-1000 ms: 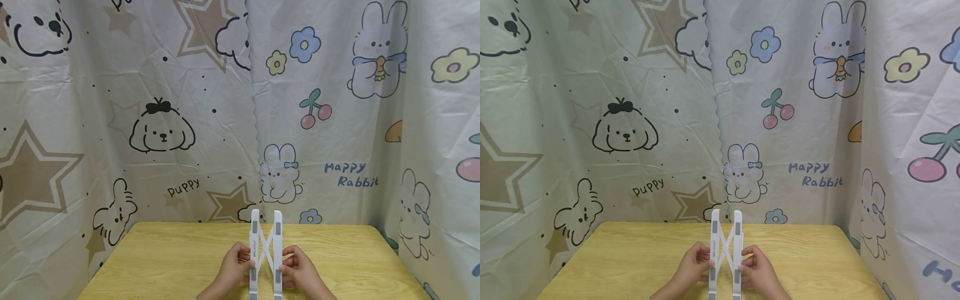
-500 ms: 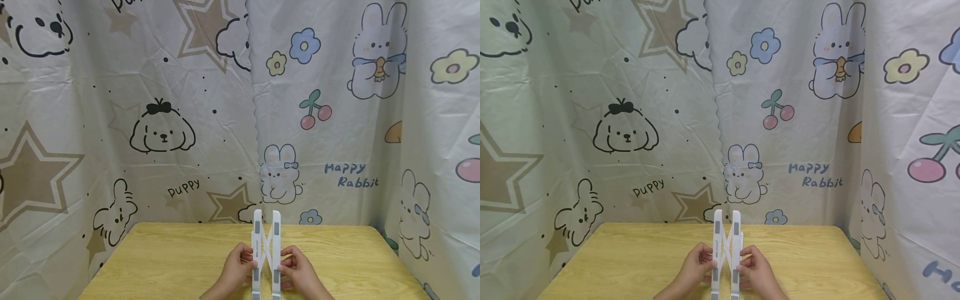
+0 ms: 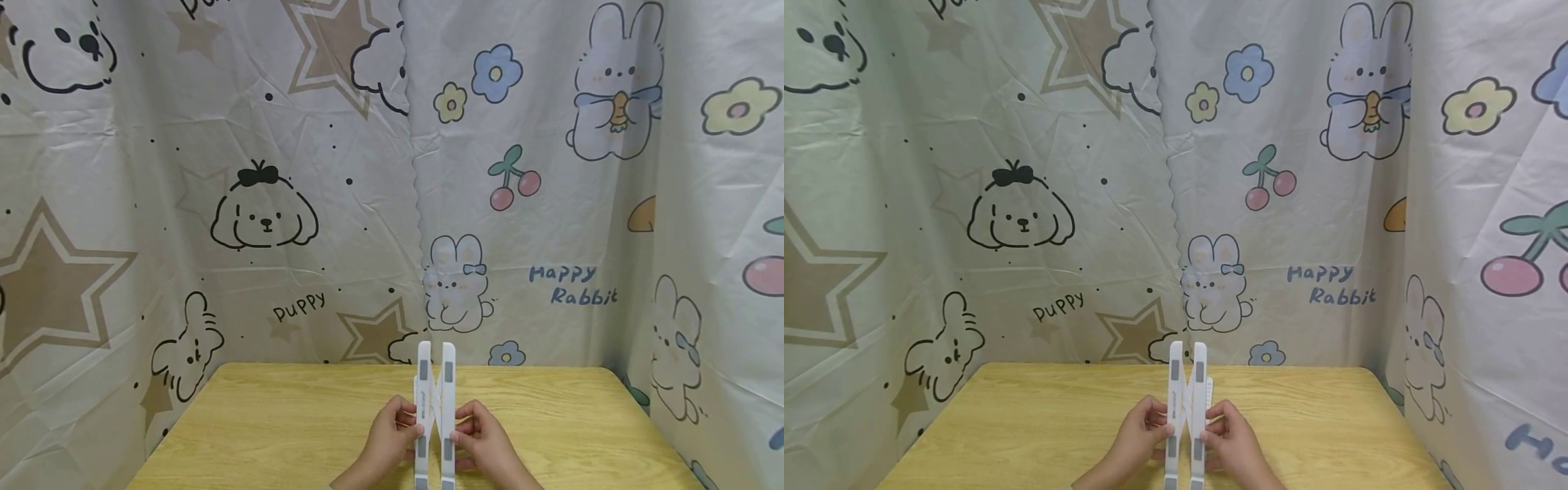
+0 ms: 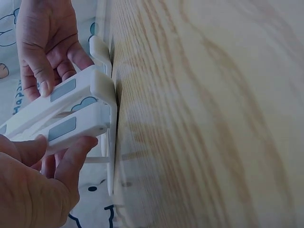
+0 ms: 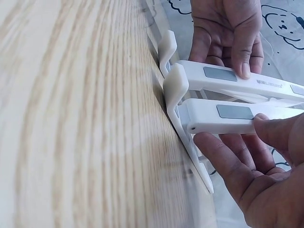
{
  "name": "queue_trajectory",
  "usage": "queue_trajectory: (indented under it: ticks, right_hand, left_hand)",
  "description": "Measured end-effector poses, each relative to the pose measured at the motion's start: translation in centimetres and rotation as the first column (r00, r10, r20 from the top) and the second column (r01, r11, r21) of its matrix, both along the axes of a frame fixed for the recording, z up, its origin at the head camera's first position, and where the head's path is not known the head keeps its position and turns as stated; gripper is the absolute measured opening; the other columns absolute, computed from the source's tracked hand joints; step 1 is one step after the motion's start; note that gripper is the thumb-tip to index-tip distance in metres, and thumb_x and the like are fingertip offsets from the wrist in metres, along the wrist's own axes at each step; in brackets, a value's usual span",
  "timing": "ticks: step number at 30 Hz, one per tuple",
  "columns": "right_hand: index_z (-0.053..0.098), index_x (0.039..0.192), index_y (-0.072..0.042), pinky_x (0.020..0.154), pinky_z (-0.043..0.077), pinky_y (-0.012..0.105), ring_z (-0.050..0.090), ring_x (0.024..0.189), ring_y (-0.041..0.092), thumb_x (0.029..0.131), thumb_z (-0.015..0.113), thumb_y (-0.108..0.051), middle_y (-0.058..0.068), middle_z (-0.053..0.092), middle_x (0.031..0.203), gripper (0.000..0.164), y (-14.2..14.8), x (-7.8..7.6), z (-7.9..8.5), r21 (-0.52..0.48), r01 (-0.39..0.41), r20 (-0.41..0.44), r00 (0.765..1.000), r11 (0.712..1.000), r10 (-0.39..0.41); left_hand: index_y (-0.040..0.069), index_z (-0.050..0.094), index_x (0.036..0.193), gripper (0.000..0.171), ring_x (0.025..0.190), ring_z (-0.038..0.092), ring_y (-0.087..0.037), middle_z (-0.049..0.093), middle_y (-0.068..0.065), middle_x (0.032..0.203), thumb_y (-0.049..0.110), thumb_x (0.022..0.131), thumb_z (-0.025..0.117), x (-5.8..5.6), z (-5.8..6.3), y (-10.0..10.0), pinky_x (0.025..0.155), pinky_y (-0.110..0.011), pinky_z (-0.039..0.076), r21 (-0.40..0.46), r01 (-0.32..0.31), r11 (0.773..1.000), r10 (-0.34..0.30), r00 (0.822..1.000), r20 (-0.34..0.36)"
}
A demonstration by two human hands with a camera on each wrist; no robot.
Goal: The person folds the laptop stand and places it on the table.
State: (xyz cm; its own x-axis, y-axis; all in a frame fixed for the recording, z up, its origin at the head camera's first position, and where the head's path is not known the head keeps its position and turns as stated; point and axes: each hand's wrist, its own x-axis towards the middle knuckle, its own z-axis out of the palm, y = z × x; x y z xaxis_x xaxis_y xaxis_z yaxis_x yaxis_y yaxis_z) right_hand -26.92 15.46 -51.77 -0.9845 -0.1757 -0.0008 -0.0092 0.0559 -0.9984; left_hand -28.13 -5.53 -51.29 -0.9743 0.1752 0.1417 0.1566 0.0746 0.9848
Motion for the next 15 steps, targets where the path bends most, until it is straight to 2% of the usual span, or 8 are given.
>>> queue_trajectory:
  ticks: [15]
  right_hand:
    - [0.049,0.121,0.0,0.063,0.063,0.054,0.068,0.081,0.025,0.096,0.064,0.005,0.013,0.058,0.096,0.03,-0.4,-0.41,-0.43,0.013,-0.005,-0.018,1.0,1.0,0.005]
  left_hand:
    - [0.0,0.057,0.107,0.021,0.079,0.054,-0.019,0.054,-0.012,0.095,-0.008,0.091,0.069,0.15,0.23,0.52,0.058,-0.049,0.062,0.003,0.006,1.0,-0.006,1.0,0.009]
